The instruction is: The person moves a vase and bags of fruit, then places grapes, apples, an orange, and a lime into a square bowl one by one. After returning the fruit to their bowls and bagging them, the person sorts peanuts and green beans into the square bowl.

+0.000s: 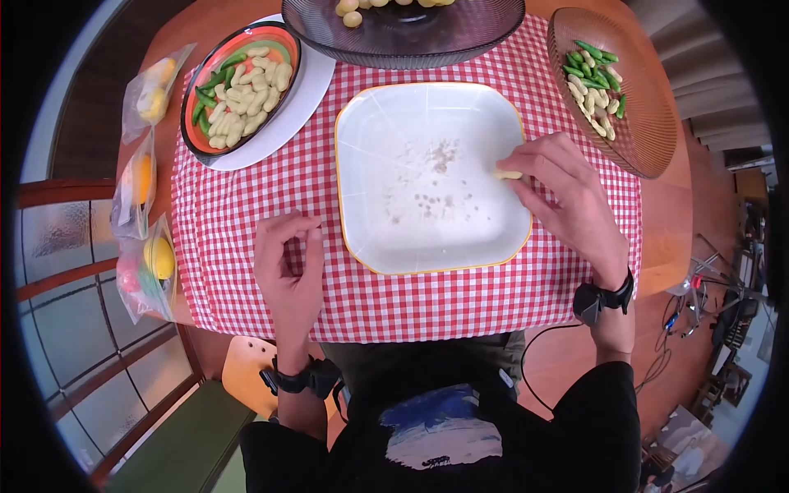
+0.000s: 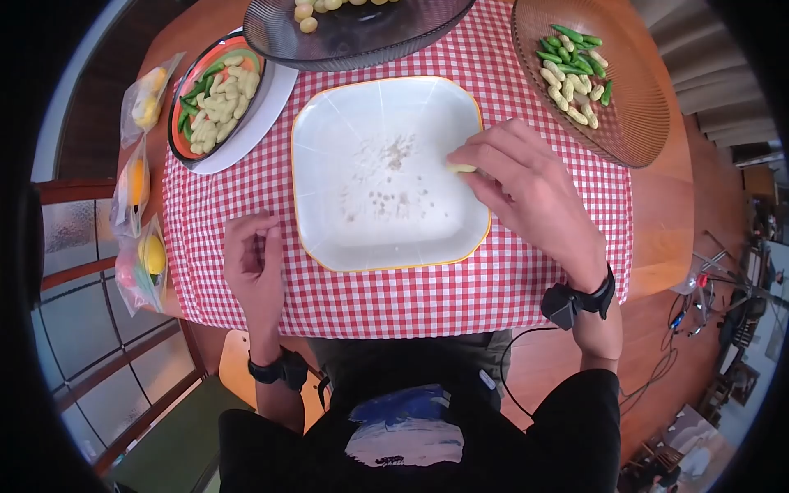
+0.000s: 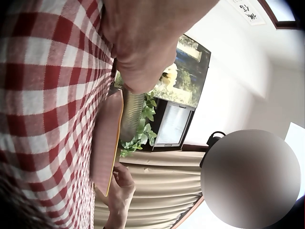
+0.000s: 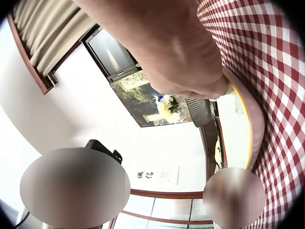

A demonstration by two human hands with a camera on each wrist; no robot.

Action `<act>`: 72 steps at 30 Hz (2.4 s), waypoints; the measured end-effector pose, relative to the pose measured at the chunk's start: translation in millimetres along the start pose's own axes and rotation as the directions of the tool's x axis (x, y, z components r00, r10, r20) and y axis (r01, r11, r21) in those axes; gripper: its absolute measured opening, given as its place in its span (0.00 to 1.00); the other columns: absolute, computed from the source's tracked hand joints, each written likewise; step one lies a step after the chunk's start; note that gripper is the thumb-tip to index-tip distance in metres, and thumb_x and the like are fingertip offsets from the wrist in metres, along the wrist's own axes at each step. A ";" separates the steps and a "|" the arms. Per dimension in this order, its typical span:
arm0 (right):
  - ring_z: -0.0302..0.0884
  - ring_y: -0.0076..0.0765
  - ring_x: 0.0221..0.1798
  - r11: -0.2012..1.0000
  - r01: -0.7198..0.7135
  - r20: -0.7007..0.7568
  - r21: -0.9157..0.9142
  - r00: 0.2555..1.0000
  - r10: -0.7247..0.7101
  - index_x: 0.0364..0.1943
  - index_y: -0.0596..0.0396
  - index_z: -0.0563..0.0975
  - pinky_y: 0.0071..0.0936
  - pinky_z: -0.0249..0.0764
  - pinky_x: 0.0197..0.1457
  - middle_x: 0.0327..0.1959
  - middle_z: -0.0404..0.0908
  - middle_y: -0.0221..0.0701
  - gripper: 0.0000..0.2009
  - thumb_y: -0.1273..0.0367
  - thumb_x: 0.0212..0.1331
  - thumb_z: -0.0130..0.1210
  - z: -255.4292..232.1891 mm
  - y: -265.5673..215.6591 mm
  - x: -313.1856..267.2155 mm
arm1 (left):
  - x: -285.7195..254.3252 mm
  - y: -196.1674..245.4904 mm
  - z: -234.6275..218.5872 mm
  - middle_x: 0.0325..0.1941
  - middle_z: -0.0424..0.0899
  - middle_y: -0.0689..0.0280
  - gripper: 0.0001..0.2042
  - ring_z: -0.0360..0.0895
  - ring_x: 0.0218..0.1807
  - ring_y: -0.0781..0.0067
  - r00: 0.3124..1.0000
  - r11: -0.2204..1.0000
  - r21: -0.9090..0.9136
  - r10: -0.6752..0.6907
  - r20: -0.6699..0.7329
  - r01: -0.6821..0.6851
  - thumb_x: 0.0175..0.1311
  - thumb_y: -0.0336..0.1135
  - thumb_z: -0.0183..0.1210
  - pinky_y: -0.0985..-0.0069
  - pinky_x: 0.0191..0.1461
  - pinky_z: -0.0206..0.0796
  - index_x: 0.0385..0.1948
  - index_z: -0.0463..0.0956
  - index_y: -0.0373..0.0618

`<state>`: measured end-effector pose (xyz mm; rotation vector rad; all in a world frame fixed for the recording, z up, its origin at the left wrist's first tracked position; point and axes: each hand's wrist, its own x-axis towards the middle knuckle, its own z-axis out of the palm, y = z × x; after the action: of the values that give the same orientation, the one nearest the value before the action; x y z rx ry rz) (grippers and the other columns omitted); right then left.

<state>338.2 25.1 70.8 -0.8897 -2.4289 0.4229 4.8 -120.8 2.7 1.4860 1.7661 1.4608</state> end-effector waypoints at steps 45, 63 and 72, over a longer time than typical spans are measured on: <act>0.80 0.43 0.52 0.995 0.055 0.021 -0.078 0.998 -0.054 0.45 0.54 0.88 0.39 0.78 0.60 0.46 0.87 0.32 0.13 0.76 0.55 0.72 11.7 2.0 9.4 | 2.2 -3.1 -0.8 0.50 0.81 0.69 0.07 0.78 0.43 0.84 1.000 1.000 0.013 0.015 0.008 -0.016 0.75 0.21 0.66 0.85 0.42 0.69 0.49 0.85 0.43; 0.80 0.40 0.58 0.995 0.097 0.102 -0.003 0.990 -0.096 0.46 0.51 0.90 0.39 0.73 0.64 0.50 0.89 0.28 0.12 0.73 0.56 0.73 7.7 -3.2 -0.5 | 4.4 -3.5 2.4 0.50 0.80 0.70 0.07 0.77 0.45 0.86 1.000 1.000 -0.028 -0.003 0.001 0.003 0.76 0.20 0.64 0.86 0.43 0.69 0.49 0.85 0.43; 0.80 0.39 0.57 0.989 0.143 0.151 0.046 0.977 -0.148 0.45 0.50 0.90 0.39 0.74 0.66 0.46 0.90 0.26 0.12 0.72 0.56 0.74 0.0 -3.8 -6.6 | 4.4 -3.5 2.2 0.50 0.80 0.71 0.07 0.78 0.47 0.85 1.000 0.999 -0.040 -0.008 0.015 0.009 0.76 0.21 0.64 0.86 0.46 0.70 0.49 0.86 0.43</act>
<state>340.6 17.9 70.1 -0.6804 -2.5984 0.4948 3.4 -115.5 0.2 1.4643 1.7226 1.4679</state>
